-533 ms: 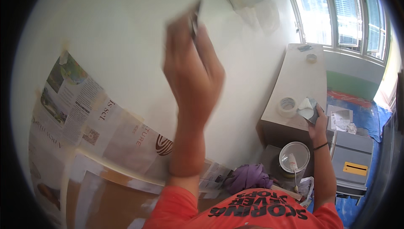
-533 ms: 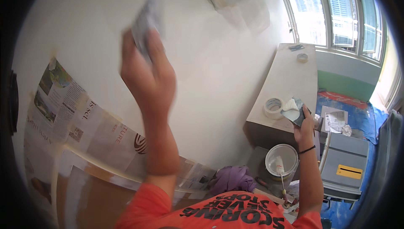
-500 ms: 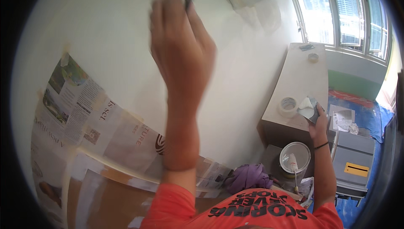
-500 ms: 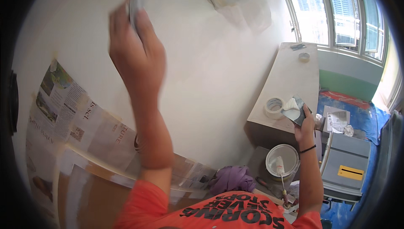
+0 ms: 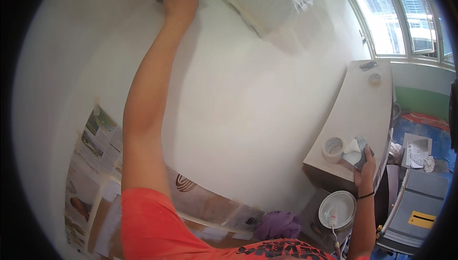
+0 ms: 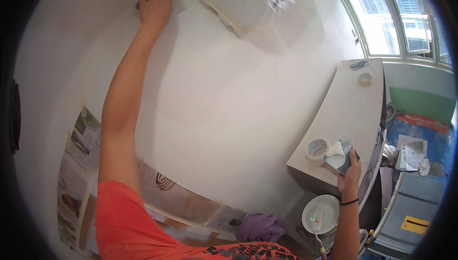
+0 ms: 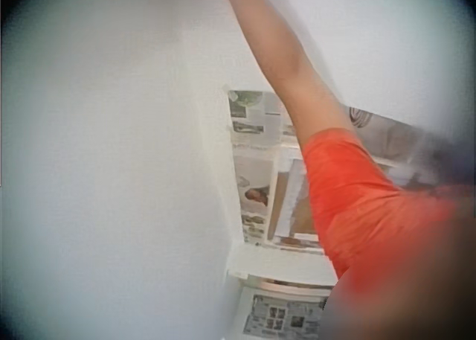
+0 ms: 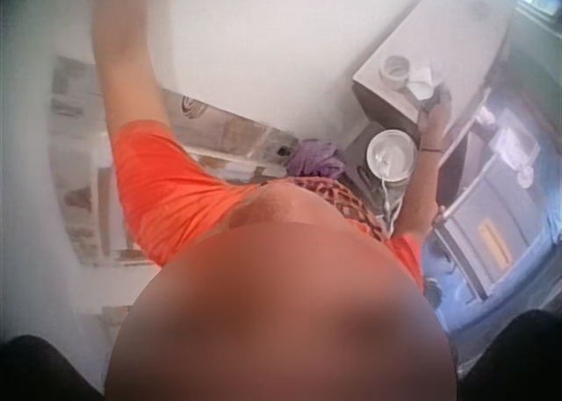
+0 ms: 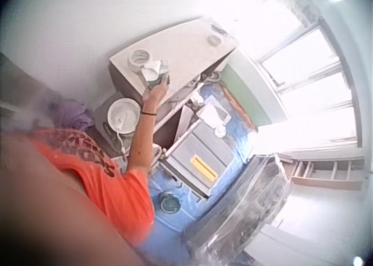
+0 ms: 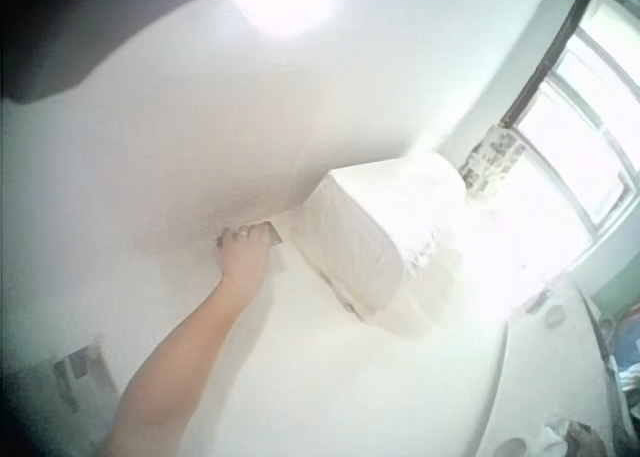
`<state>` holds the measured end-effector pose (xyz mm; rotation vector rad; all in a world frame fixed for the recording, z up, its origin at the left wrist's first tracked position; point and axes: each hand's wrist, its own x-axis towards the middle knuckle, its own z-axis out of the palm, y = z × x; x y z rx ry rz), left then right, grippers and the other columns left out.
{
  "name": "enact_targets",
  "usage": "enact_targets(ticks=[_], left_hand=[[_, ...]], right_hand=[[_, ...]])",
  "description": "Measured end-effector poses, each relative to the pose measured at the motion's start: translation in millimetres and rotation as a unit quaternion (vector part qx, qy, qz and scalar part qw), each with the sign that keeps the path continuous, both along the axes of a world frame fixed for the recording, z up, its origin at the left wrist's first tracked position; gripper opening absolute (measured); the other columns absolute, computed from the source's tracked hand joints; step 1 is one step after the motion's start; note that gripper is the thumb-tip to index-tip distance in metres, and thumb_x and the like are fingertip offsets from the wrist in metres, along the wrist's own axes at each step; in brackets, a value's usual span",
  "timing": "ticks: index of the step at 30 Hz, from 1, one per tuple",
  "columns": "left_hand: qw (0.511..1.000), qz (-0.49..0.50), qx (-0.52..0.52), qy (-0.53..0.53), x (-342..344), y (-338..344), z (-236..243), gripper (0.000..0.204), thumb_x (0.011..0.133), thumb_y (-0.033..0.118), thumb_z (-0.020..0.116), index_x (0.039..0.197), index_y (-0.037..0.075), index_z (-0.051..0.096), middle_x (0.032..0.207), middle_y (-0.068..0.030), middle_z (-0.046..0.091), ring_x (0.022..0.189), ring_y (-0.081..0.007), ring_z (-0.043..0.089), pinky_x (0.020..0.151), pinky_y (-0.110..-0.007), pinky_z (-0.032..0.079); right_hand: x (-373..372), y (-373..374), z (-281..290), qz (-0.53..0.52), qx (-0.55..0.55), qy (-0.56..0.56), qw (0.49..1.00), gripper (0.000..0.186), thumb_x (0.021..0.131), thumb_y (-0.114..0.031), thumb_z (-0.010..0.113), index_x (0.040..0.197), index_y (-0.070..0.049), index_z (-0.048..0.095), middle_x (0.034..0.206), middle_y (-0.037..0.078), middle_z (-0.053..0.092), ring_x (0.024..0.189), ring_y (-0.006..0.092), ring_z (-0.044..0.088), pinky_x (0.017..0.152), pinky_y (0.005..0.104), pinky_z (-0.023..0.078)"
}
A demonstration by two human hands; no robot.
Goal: The person uses a putty knife to apply plaster to a wall and ceiling. They repeatedly scoop plaster from a hawk and spread it onto the surfaces, working on different sections of the wall and ceiling throughout the clip.
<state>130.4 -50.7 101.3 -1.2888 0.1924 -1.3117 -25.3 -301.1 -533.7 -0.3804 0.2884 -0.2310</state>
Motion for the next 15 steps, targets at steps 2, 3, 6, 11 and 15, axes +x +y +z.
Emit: enact_targets(ticks=[2, 3, 6, 11, 15], left_hand=[[0.999, 0.033, -0.011, -0.006, 15.0, -0.6, 2.6, 0.049, 0.090, 0.013, 0.064, 0.138, 0.007, 0.055, 0.126, -0.0069, 0.062, 0.120, -0.0244, 0.062, 0.095, -0.060, 0.046], [0.999, 0.040, -0.011, -0.008, 19.8, -1.4, 4.2, 0.050, 0.091, 0.013, 0.064, 0.139, 0.006, 0.054, 0.127, -0.0069, 0.062, 0.121, -0.0248, 0.061, 0.095, -0.060, 0.046], [0.998, 0.054, -0.016, -0.008, 32.7, -5.7, 7.7, 0.050, 0.092, 0.013, 0.063, 0.140, 0.006, 0.053, 0.131, -0.0073, 0.061, 0.125, -0.0260, 0.059, 0.097, -0.059, 0.046], [0.998, 0.047, -0.022, -0.023, 57.6, -12.3, 19.6, 0.048, 0.091, 0.018, 0.065, 0.135, 0.002, 0.057, 0.131, -0.0088, 0.062, 0.125, -0.0268, 0.057, 0.100, -0.057, 0.042], [0.997, 0.060, -0.046, -0.014, 71.5, -12.9, 27.8, 0.047, 0.091, 0.018, 0.064, 0.135, 0.002, 0.057, 0.129, -0.0086, 0.063, 0.124, -0.0276, 0.058, 0.101, -0.059, 0.041]], right_hand=[[-2.4, -0.1, -0.6, 0.002, -0.011, 0.002, 1.000, 0.039, 0.103, -0.026, 0.059, 0.133, -0.002, 0.055, 0.128, 0.010, 0.064, 0.113, 0.0244, 0.066, 0.098, 0.0383, 0.055], [-2.7, 1.0, -0.4, -0.002, -0.004, -0.005, 1.000, 0.040, 0.102, -0.027, 0.061, 0.133, -0.004, 0.055, 0.127, 0.009, 0.064, 0.113, 0.0239, 0.066, 0.097, 0.0382, 0.055], [-4.5, 1.0, 1.5, 0.002, 0.020, 0.007, 1.000, 0.037, 0.102, -0.027, 0.061, 0.128, 0.000, 0.058, 0.121, 0.009, 0.067, 0.110, 0.0222, 0.066, 0.097, 0.0368, 0.053], [-2.4, 1.0, 5.3, -0.009, 0.035, 0.013, 0.999, 0.039, 0.102, -0.027, 0.061, 0.130, 0.000, 0.057, 0.122, 0.009, 0.066, 0.113, 0.0223, 0.065, 0.101, 0.0368, 0.051], [0.7, 1.5, 4.9, -0.008, 0.032, 0.005, 0.999, 0.039, 0.102, -0.027, 0.061, 0.129, 0.000, 0.058, 0.123, 0.009, 0.066, 0.114, 0.0219, 0.064, 0.101, 0.0364, 0.050]])
